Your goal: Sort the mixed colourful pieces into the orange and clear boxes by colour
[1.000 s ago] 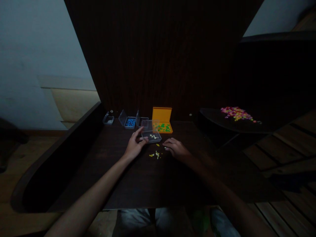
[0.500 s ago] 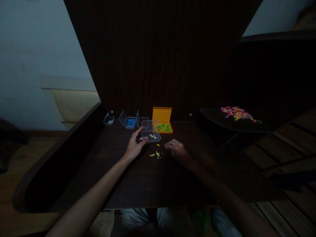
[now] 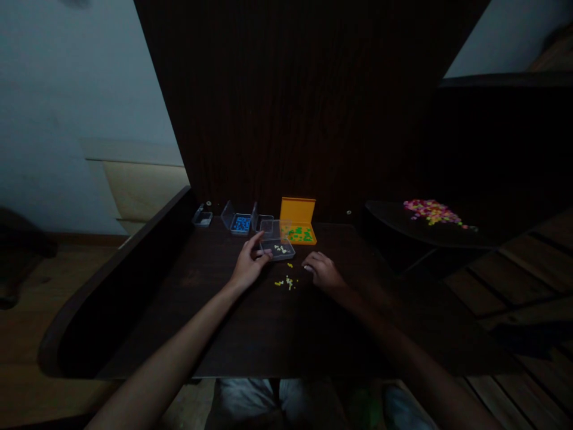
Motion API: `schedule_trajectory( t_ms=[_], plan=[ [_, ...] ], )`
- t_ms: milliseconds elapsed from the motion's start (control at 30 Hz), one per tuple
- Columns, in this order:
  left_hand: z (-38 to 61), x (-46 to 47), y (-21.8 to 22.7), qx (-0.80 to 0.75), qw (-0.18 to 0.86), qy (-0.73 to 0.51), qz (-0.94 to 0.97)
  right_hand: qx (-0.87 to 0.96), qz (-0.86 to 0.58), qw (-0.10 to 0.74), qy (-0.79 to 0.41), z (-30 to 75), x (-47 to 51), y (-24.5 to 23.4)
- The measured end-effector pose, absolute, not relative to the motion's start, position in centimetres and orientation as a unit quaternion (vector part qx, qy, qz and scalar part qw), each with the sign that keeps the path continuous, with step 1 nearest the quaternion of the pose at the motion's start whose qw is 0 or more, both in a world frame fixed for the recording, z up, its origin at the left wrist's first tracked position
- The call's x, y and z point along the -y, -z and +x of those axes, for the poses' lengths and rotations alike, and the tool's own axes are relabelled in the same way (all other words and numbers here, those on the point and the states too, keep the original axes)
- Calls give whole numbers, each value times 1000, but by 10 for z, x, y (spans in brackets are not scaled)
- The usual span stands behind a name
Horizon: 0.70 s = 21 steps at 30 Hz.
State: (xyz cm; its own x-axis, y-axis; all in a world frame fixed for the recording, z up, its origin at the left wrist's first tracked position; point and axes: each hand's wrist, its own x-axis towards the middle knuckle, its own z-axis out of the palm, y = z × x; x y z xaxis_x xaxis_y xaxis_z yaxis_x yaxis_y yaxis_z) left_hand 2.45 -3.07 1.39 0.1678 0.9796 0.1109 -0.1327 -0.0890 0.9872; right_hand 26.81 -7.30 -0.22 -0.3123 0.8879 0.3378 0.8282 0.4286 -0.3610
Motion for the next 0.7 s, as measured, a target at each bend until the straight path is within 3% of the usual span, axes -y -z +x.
schedule_trajectory(
  t_ms=[433,700],
  plan=[
    [28,34,-16,-403,544,-494,546,779,-573,229,-110,259,74,-19],
    [29,35,-16,-404,543,-493,546,751,-577,301,-115,269,73,-25]
  ],
)
